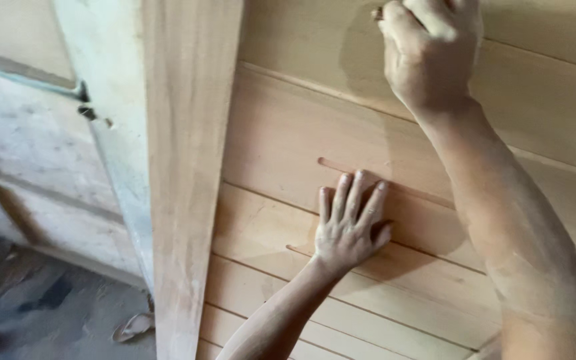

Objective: The person sands the surface of a large wooden panel using a sanding block. They move the block back and forth along the wood grain, covering different sections of the panel. The person occasionally pauses to wipe the surface with their hand to remove dust.

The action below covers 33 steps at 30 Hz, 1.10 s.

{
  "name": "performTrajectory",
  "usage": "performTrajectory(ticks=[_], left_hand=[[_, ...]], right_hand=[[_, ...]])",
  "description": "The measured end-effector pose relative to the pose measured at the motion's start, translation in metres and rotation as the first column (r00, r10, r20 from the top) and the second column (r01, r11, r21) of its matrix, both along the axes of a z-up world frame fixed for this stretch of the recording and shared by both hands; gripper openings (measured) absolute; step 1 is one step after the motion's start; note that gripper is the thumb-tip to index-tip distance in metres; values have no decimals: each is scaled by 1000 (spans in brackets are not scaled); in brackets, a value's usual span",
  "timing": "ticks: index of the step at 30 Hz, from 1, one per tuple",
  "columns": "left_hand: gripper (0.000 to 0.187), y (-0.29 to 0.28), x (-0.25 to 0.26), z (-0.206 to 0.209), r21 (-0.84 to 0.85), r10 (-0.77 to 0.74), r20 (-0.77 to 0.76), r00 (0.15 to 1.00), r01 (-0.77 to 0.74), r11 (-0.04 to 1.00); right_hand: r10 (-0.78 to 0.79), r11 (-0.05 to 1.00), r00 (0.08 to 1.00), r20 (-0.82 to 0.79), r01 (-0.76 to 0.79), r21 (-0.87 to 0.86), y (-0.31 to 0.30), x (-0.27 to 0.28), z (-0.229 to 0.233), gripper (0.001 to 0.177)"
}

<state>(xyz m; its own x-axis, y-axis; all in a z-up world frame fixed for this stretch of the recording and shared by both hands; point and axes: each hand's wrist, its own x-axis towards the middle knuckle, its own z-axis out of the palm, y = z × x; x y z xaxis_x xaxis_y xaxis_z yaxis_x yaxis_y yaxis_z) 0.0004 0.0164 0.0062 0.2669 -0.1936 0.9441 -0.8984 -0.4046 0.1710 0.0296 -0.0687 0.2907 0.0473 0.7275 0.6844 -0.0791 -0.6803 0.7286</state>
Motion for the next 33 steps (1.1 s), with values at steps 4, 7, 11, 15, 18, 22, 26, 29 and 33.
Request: performTrajectory(ticks=[4, 7, 11, 15, 18, 22, 26, 29, 33], left_hand=[[73, -7, 3, -2, -23, 4, -2, 1000, -4, 1000], [76, -9, 3, -2, 1, 18, 11, 1000, -18, 1000], [72, -10, 2, -5, 30, 56, 0, 998, -56, 998], [71, -13, 1, -3, 4, 53, 33, 998, -54, 999], [69, -11, 1, -4, 15, 50, 6, 999, -50, 999], [70, -14, -1, -3, -6, 71, 19, 997, -71, 997], [72, -15, 0, -6, 11, 78, 9, 997, -78, 997], [74, -14, 0, -8, 35, 79, -4, 997, -79, 996], [76, -19, 1, -8, 15, 96, 10, 995, -97, 995]], right_hand=[[-84, 994, 996, -35, 82, -72, -20, -37, 0, 10], [-79, 995, 997, -22, 77, -67, -28, -29, 6, 12], [-73, 994, 996, 42, 76, -80, -25, 0, -1, 14], [-94, 989, 995, 40, 97, -108, -55, -24, -4, 9], [-94, 989, 994, 59, 100, -113, -96, -51, -1, 13], [-162, 984, 981, 102, 169, -63, -126, -96, -8, 12], [-107, 993, 989, 99, 111, -37, -95, -68, -4, 18], [4, 1000, 1000, 26, -5, 26, -39, -24, -7, 6], [-13, 998, 995, -95, 19, 60, -21, -20, -5, 13]])
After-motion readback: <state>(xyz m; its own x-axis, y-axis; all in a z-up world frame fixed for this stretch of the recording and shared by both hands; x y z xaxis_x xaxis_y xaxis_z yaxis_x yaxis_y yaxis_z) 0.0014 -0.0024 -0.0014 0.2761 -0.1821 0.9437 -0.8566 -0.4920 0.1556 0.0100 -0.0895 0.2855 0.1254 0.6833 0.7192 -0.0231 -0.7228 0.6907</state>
